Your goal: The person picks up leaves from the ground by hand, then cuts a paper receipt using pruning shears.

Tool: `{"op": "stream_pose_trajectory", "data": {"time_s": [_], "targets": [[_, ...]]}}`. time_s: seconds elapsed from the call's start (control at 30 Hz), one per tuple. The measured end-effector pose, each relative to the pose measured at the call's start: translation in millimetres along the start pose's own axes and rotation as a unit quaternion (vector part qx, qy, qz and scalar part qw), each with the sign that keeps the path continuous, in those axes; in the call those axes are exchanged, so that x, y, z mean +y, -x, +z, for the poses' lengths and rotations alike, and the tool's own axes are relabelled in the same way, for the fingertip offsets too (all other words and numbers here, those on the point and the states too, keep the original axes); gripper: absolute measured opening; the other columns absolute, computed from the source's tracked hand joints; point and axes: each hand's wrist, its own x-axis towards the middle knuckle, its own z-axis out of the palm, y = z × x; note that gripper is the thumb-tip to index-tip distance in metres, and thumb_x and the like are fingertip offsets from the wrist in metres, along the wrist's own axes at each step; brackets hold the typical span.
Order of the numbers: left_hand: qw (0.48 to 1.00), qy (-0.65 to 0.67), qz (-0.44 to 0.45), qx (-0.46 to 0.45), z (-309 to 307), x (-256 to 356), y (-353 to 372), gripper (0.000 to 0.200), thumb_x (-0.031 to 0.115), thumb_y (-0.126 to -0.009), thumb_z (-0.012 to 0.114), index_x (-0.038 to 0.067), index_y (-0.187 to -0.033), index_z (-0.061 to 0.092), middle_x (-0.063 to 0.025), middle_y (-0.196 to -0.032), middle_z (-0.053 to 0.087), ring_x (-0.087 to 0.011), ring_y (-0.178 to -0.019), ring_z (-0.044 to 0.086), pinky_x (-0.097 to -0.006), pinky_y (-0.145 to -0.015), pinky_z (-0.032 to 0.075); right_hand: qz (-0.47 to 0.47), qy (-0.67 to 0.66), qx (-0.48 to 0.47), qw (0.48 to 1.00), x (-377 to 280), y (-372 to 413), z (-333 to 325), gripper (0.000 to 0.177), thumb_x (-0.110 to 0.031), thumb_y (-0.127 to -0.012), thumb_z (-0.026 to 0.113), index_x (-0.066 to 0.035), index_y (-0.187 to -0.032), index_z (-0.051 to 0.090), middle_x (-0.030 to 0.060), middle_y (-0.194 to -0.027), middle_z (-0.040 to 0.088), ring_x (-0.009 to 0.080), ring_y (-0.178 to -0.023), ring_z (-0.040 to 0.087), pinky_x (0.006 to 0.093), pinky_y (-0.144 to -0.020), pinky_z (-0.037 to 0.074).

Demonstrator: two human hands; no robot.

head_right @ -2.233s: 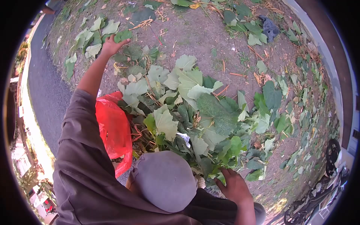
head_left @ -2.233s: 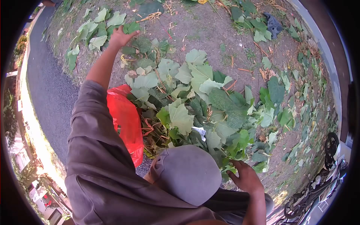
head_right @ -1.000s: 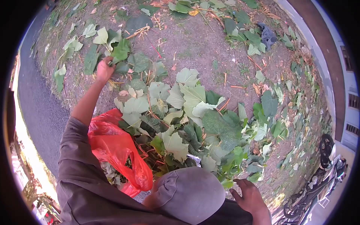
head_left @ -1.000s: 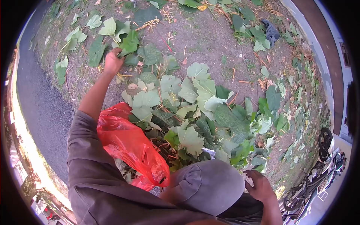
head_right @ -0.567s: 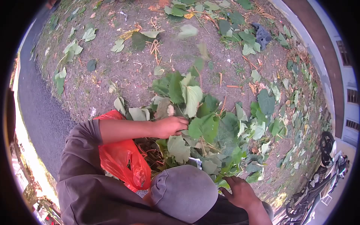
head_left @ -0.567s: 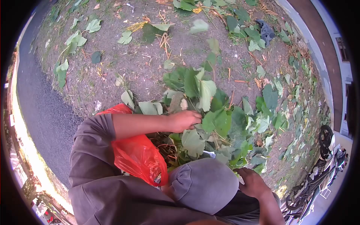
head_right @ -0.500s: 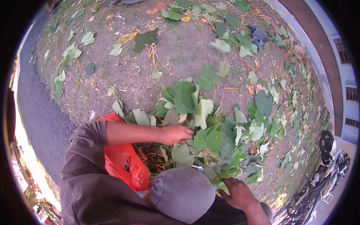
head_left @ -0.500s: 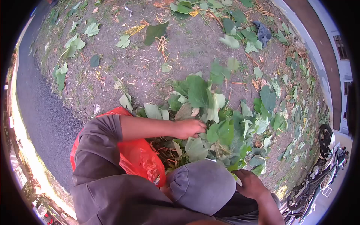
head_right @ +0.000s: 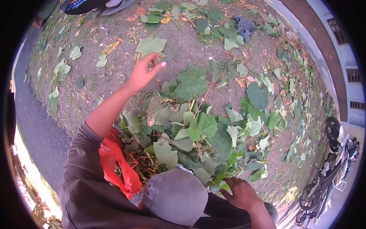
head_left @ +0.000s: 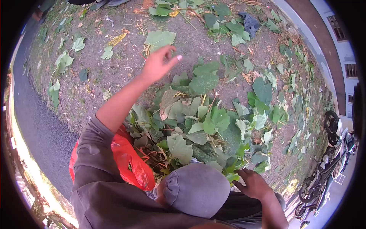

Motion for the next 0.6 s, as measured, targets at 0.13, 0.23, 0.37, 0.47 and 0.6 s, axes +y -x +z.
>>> {"op": "stream_pose_trajectory", "data": {"time_s": [0.13,0.23,0.37,0.47,0.6], "targets": [[0.922,-0.324,-0.034,0.212,5.9,-116.7,-53.3,0.067,0.04,-0.09,0.076,0.014,-0.147,0.052,-0.0152,-0.123,0.069,-0.0327,-0.117,0.066,-0.0517,-0.11,0.046,0.01,-0.01,0.021,1.0,-1.4,-2.4,-14.5,0.045,-0.034,-0.098,0.068,-0.005,-0.132,0.063,0.0247,-0.109,0.07,0.0444,-0.1,0.069,0.0505,-0.089,0.056],[0.919,-0.332,-0.207,0.041,5.5,-151.0,-63.5,0.062,0.034,-0.092,0.069,0.023,-0.151,0.053,-0.0135,-0.136,0.069,-0.0305,-0.129,0.064,-0.0578,-0.118,0.038,0.003,0.03,0.013,0.999,-0.3,-0.7,-18.4,0.044,-0.034,-0.1,0.066,-0.005,-0.132,0.062,0.0218,-0.111,0.068,0.0427,-0.102,0.068,0.0497,-0.091,0.055],[0.943,-0.293,-0.089,0.132,2.3,-158.7,-53.5,0.031,0.028,-0.096,0.066,0.018,-0.123,0.077,-0.0132,-0.12,0.075,-0.0344,-0.108,0.073,-0.0454,-0.093,0.057,-0.051,0.032,0.038,0.997,14.9,5.7,-14.7,0.041,-0.033,-0.101,0.064,-0.001,-0.127,0.059,0.0204,-0.103,0.066,0.0417,-0.097,0.068,0.0507,-0.088,0.055],[0.977,-0.136,-0.085,0.141,-8.8,-100.8,-25.1,0.031,0.029,-0.103,0.066,0.008,-0.123,0.076,-0.0142,-0.116,0.073,-0.0344,-0.099,0.074,-0.0428,-0.092,0.056,-0.022,0.011,0.043,0.999,24.7,17.2,-23.3,0.039,-0.032,-0.101,0.064,0.0,-0.123,0.059,0.0209,-0.102,0.065,0.0415,-0.099,0.067,0.051,-0.087,0.054],[0.982,-0.111,0.097,0.115,-21.1,-34.5,36.4,0.025,0.019,-0.104,0.064,0.003,-0.122,0.074,-0.0151,-0.137,0.065,-0.0288,-0.129,0.061,-0.0382,-0.109,0.046,-0.011,-0.023,0.029,0.999,67.4,32.5,-57.2,0.05,-0.038,-0.103,0.063,-0.003,-0.138,0.057,0.0205,-0.113,0.067,0.0384,-0.105,0.068,0.048,-0.093,0.054]]}}
